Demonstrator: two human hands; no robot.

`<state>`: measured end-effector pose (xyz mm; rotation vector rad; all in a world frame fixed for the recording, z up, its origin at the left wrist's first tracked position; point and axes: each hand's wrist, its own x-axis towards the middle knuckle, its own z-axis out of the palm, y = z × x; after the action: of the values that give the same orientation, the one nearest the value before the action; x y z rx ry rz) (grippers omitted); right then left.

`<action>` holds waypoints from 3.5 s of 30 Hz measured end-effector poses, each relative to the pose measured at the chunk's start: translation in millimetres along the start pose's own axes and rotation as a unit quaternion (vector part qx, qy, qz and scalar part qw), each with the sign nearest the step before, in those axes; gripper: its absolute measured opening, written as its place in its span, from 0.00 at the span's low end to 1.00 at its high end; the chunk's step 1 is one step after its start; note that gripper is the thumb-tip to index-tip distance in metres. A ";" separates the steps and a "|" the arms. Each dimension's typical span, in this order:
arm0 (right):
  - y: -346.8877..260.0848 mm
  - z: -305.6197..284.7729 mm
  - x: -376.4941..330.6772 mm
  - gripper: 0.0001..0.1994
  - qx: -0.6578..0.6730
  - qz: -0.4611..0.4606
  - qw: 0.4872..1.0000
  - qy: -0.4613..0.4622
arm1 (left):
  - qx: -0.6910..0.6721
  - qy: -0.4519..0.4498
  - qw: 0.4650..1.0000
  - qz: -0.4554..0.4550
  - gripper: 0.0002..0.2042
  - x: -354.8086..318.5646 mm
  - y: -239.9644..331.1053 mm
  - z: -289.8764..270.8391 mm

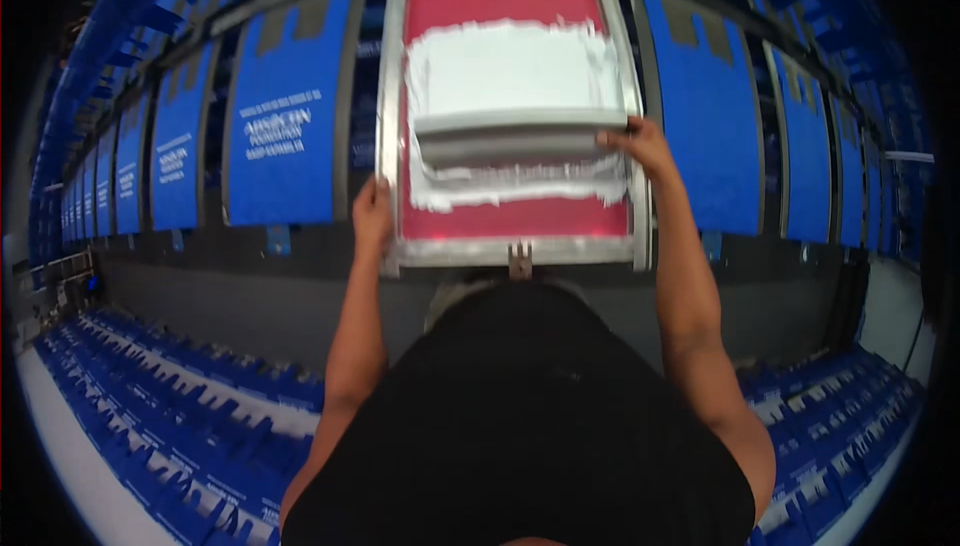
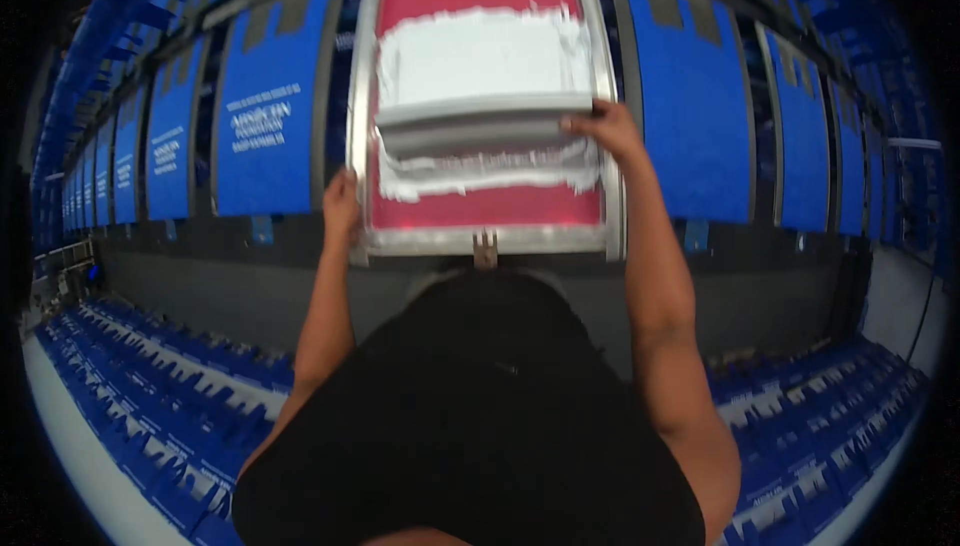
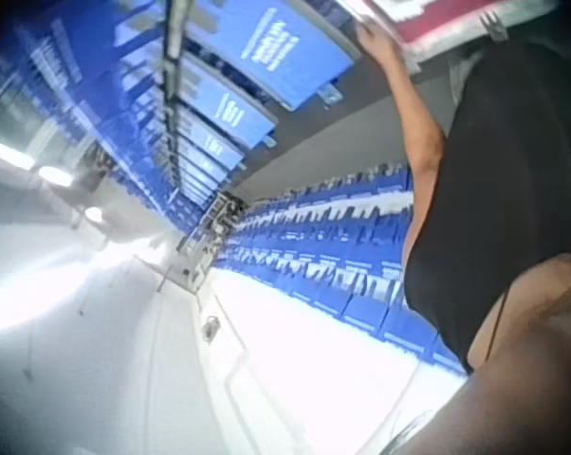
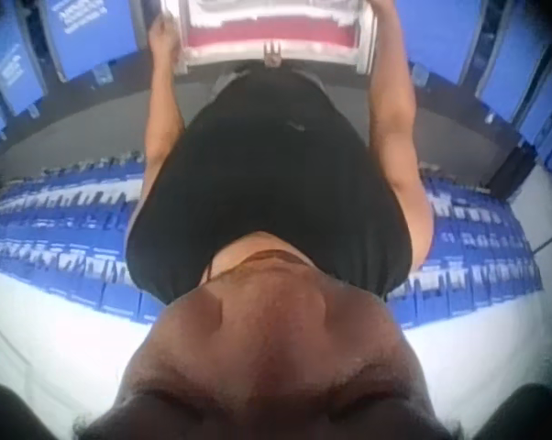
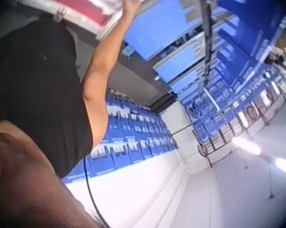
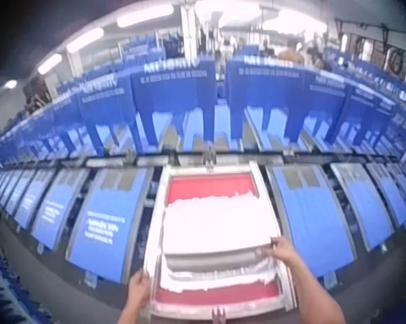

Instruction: The person uses a metal roller to spread a thick white paste evenly across a rectangular red tray. The person repeatedly rolls the tool back and forth to smooth the surface of the paste within the tray's boundaries.

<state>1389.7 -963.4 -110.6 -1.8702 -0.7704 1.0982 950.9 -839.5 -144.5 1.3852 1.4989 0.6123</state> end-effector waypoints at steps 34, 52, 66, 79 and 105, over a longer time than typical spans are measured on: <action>-34.2 60.2 -70.6 0.17 -0.473 -0.181 0.862 -0.032 | 0.427 -0.256 0.799 0.337 0.12 28.0 113.7 32.2; -54.7 52.8 -42.6 0.14 -0.483 -0.176 0.853 -0.084 | 0.368 -0.190 0.832 0.368 0.12 24.7 110.5 29.8; -1.6 73.9 -89.8 0.22 -0.464 -0.187 0.865 -0.039 | 0.305 -0.141 0.853 0.399 0.19 -27.9 49.9 39.6; -85.5 39.7 34.8 0.21 -0.558 -0.084 0.818 -0.110 | 0.435 -0.228 0.849 0.194 0.15 96.1 155.3 53.8; -39.2 56.0 70.3 0.17 -0.582 -0.167 0.796 -0.015 | 0.445 -0.142 0.845 0.260 0.17 132.5 105.2 88.8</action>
<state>1366.2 -868.8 -120.5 -2.4817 -2.0198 0.3612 1092.6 -712.1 -131.0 2.5228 1.1740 -0.0449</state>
